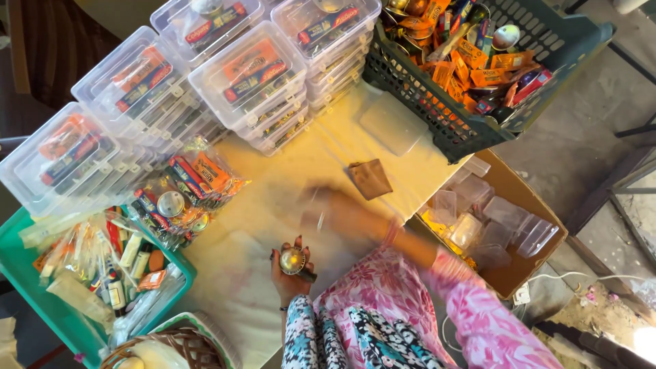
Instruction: The person organizes various items into kits by placing batteries, lighters, and small packages into clear plastic bags and then into plastic containers.
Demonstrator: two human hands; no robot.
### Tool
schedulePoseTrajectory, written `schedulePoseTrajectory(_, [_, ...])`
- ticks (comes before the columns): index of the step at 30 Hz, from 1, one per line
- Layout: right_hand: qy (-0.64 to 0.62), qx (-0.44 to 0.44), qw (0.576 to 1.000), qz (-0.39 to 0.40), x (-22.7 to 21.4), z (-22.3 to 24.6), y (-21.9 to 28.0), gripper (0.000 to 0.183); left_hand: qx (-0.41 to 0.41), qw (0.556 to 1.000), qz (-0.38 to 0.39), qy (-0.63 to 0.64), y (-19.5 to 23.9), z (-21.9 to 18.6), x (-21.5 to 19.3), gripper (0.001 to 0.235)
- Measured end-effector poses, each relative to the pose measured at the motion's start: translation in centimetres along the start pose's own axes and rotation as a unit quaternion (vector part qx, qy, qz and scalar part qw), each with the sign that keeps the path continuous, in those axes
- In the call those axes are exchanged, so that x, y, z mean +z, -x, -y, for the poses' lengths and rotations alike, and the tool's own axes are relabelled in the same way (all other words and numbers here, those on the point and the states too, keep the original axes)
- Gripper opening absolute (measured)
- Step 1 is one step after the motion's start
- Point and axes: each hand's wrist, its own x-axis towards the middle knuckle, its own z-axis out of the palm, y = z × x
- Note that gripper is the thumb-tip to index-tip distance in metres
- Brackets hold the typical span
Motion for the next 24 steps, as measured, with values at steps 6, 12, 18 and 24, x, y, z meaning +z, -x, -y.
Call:
schedulePoseTrajectory(6, [0.157, 0.295, 0.881, -0.336, -19.7, -21.0, -0.6, 0.032, -0.001, 0.999, 0.033, -0.003, -1.1, -0.5, -5.2, 0.031])
schedulePoseTrajectory(12, [0.435, 0.540, 0.718, -0.060, -24.4, -40.8, 15.8, 0.079, -0.023, 0.998, 0.023, -0.049, -3.0, -1.6, -3.2, 0.030])
schedulePoseTrajectory(18, [0.376, 0.665, 0.635, 0.117, -24.8, -38.2, 19.2, 0.120, -0.023, 0.996, 0.006, -0.081, -2.7, -2.2, 0.0, 0.029])
schedulePoseTrajectory(24, [0.252, 0.699, 0.630, 0.225, -27.3, -37.5, 17.5, 0.089, -0.019, 0.992, -0.010, -0.125, -0.7, -4.1, -0.4, 0.028])
